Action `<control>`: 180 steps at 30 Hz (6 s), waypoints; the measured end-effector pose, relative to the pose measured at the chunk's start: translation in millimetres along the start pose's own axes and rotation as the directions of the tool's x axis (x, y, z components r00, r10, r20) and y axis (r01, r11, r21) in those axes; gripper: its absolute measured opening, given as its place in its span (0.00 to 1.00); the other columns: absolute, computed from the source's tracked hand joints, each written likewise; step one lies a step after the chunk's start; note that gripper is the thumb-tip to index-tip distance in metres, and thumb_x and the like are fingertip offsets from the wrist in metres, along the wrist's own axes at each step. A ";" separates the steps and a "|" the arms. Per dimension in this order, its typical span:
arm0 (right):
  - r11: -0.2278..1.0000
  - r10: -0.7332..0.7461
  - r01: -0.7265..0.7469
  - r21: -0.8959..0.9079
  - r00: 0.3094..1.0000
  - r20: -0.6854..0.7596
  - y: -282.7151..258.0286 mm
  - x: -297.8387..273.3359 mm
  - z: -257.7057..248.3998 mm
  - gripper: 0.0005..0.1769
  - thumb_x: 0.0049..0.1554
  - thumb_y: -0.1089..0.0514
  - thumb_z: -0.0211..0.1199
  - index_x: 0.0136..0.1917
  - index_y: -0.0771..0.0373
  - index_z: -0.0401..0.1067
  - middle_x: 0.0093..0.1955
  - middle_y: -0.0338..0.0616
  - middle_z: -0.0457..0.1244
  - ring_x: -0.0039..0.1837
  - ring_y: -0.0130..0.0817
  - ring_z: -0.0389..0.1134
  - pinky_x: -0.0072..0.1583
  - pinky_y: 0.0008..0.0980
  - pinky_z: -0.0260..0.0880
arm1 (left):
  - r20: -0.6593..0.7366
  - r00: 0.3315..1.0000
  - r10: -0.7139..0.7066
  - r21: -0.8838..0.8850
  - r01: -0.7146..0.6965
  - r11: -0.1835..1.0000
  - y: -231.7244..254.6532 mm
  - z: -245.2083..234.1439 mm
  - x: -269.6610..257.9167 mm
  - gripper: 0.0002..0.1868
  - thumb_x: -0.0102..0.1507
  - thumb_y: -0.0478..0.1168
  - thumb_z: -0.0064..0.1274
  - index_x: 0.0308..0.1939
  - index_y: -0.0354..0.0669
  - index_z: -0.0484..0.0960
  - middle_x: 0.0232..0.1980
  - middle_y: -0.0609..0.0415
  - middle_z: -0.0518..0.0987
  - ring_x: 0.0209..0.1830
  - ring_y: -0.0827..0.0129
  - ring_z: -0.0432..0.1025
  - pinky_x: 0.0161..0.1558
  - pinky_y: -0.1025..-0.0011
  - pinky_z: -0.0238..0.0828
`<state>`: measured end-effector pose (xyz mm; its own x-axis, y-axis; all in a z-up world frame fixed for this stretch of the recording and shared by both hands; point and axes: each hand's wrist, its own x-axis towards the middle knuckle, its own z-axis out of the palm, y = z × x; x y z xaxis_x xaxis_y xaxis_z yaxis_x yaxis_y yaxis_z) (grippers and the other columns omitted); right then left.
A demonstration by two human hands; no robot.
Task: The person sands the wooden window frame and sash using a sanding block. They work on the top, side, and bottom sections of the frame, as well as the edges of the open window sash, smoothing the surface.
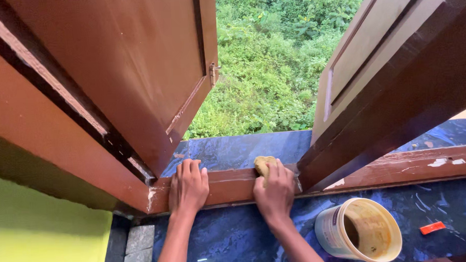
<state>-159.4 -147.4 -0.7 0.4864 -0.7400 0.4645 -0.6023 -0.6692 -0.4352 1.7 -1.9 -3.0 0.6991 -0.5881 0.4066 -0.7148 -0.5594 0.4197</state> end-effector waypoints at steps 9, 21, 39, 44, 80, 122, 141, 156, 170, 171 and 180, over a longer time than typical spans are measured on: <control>0.874 -0.384 0.306 0.377 0.911 0.149 -60.8 -24.6 1.1 0.30 0.51 0.57 0.66 0.65 0.70 0.66 0.67 0.63 0.61 0.70 0.59 0.59 0.70 0.48 0.57 | -0.035 0.999 0.016 -0.008 -0.016 1.000 -11.0 11.3 -8.6 0.14 0.66 0.45 0.48 0.47 0.38 0.78 0.49 0.43 0.75 0.49 0.46 0.71 0.51 0.51 0.70; 0.997 0.024 -0.023 0.076 1.000 -0.015 -6.7 -18.1 -0.6 0.28 0.52 0.58 0.62 0.64 0.73 0.65 0.73 0.68 0.56 0.71 0.63 0.57 0.72 0.52 0.55 | -0.074 0.993 -0.095 -0.046 0.092 0.995 -1.0 8.4 1.3 0.14 0.66 0.46 0.47 0.41 0.39 0.79 0.46 0.44 0.77 0.49 0.47 0.71 0.51 0.53 0.70; 0.996 -0.082 0.083 0.030 0.996 -0.029 14.8 -16.3 -16.5 0.31 0.49 0.67 0.57 0.68 0.70 0.65 0.72 0.63 0.59 0.73 0.61 0.59 0.73 0.49 0.57 | -0.043 0.998 -0.052 -0.169 0.044 0.985 -4.6 -10.1 -0.2 0.15 0.68 0.45 0.42 0.35 0.41 0.79 0.41 0.45 0.78 0.45 0.47 0.71 0.49 0.52 0.68; 1.000 -0.005 0.006 0.022 0.997 -0.077 -19.5 -24.9 1.0 0.29 0.50 0.61 0.64 0.65 0.71 0.66 0.68 0.64 0.60 0.70 0.63 0.59 0.71 0.51 0.58 | -0.029 0.998 -0.063 -0.157 0.058 0.986 -3.9 -8.6 -0.7 0.15 0.68 0.45 0.41 0.35 0.40 0.78 0.41 0.45 0.78 0.45 0.48 0.70 0.49 0.52 0.69; 0.969 -0.126 0.157 -0.191 0.978 0.166 15.8 1.9 -28.6 0.27 0.50 0.57 0.62 0.58 0.78 0.69 0.68 0.64 0.60 0.58 0.57 0.63 0.62 0.43 0.64 | -0.086 0.994 -0.062 0.043 0.065 0.997 8.0 5.7 -3.0 0.15 0.67 0.46 0.44 0.35 0.39 0.78 0.41 0.44 0.78 0.47 0.48 0.71 0.51 0.52 0.70; 0.992 0.002 0.002 0.123 1.000 -0.030 -24.4 -15.1 11.9 0.31 0.49 0.65 0.61 0.67 0.73 0.67 0.72 0.66 0.57 0.73 0.61 0.56 0.74 0.49 0.54 | 0.007 1.000 -0.029 0.123 0.028 0.992 -0.2 10.6 4.7 0.26 0.67 0.57 0.40 0.54 0.39 0.74 0.62 0.40 0.69 0.67 0.48 0.60 0.64 0.38 0.51; 0.997 -0.057 0.053 0.050 0.996 0.071 -14.4 -18.8 -14.5 0.35 0.50 0.61 0.62 0.68 0.77 0.61 0.74 0.75 0.50 0.74 0.68 0.51 0.73 0.52 0.51 | -0.022 0.998 -0.062 0.149 0.064 0.987 8.0 2.3 -2.2 0.22 0.67 0.55 0.42 0.48 0.40 0.78 0.48 0.44 0.75 0.50 0.49 0.70 0.54 0.52 0.66; 0.977 -0.151 0.133 0.167 0.983 0.104 34.6 -5.3 -32.2 0.34 0.44 0.67 0.56 0.66 0.75 0.65 0.71 0.61 0.58 0.73 0.58 0.57 0.73 0.47 0.54 | 0.059 0.989 -0.132 0.254 0.113 0.961 12.9 4.6 1.6 0.22 0.67 0.55 0.42 0.43 0.38 0.78 0.47 0.43 0.74 0.50 0.50 0.69 0.55 0.53 0.66; 0.557 -0.258 0.710 -0.431 0.641 0.723 24.7 51.6 -71.4 0.20 0.53 0.59 0.58 0.57 0.70 0.76 0.66 0.64 0.62 0.72 0.57 0.57 0.75 0.50 0.45 | 0.009 1.000 -0.001 -0.353 0.004 0.936 64.2 66.5 40.1 0.11 0.59 0.39 0.53 0.45 0.46 0.84 0.47 0.48 0.80 0.49 0.52 0.72 0.53 0.57 0.70; 0.436 -0.218 0.755 -0.490 0.617 0.756 24.4 52.7 -74.3 0.18 0.56 0.58 0.57 0.54 0.69 0.79 0.64 0.65 0.64 0.72 0.59 0.57 0.76 0.52 0.43 | 0.253 0.964 -0.085 -0.534 0.212 0.819 79.4 73.6 42.5 0.13 0.61 0.42 0.51 0.48 0.46 0.83 0.46 0.48 0.82 0.45 0.56 0.76 0.49 0.61 0.73; 0.432 -0.272 0.638 -0.637 0.766 0.582 -17.9 94.7 -165.0 0.23 0.52 0.53 0.56 0.54 0.70 0.78 0.62 0.63 0.65 0.76 0.58 0.55 0.78 0.52 0.30 | 0.299 0.931 0.211 -0.954 0.289 0.077 222.1 48.0 88.4 0.15 0.70 0.42 0.45 0.54 0.34 0.78 0.49 0.50 0.77 0.47 0.74 0.73 0.49 0.75 0.72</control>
<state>-206.9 -194.2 178.3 0.9053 -0.4241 0.0252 -0.3532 -0.7183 0.5995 -96.2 -206.1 87.2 0.4937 -0.8402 0.2244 0.1652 0.3440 0.9243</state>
